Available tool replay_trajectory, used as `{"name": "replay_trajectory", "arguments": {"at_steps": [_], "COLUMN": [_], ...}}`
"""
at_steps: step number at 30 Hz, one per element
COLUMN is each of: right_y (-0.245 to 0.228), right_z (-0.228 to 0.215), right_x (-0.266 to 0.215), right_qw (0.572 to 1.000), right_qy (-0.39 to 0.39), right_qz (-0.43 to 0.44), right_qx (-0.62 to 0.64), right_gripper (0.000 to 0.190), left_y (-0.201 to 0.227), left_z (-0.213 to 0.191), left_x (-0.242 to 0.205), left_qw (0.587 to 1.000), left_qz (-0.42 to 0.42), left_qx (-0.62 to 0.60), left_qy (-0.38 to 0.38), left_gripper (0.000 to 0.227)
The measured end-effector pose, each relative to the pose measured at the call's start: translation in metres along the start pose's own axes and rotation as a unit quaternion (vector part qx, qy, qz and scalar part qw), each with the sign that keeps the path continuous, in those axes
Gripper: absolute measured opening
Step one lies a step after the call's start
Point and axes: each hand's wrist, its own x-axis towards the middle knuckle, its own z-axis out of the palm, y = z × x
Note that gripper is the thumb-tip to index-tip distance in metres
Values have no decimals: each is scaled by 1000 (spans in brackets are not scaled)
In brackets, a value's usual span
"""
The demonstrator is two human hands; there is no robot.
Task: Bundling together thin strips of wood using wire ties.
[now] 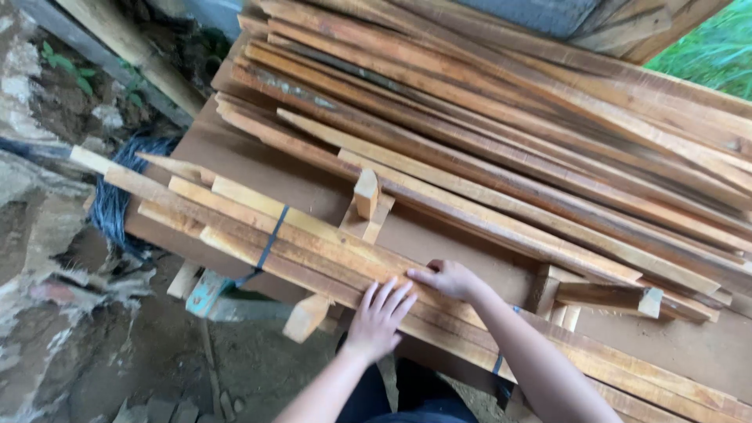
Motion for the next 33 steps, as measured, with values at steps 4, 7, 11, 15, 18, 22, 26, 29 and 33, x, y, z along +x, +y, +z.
{"name": "replay_trajectory", "arguments": {"at_steps": [4, 7, 11, 15, 18, 22, 26, 29, 33], "right_y": [-16, -77, -159, -214, -252, -280, -293, -319, -335], "right_z": [15, 22, 44, 70, 69, 56, 55, 41, 35], "right_x": [-15, -10, 24, 103, 144, 165, 176, 152, 142], "right_qw": [945, 879, 845, 850, 969, 986, 989, 983, 986], "right_qy": [219, 270, 287, 317, 74, -19, -110, -154, -155], "right_qz": [-205, -368, -441, -395, -209, -133, -42, 29, 57], "right_qx": [-127, -138, -92, -144, -107, -101, -85, -92, -31], "right_gripper": [65, 42, 39, 60, 87, 99, 115, 120, 107], "left_y": [19, 2, -65, -149, -195, -215, -219, -224, -232], "left_z": [-68, -11, 30, -40, -59, -95, -98, -100, -114], "left_x": [-47, -130, -181, -91, -42, -7, -8, -9, -11], "left_qw": [928, 823, 551, 518, 345, 109, 86, -15, -15], "left_qz": [-157, -345, -646, -668, -709, -696, -710, -639, -622], "left_qx": [-312, -411, -483, -487, -558, -619, -614, -662, -704], "left_qy": [132, 188, 216, 217, 258, 348, 336, 391, 343], "left_gripper": [21, 20, 26, 67, 104, 90, 85, 66, 69]}}
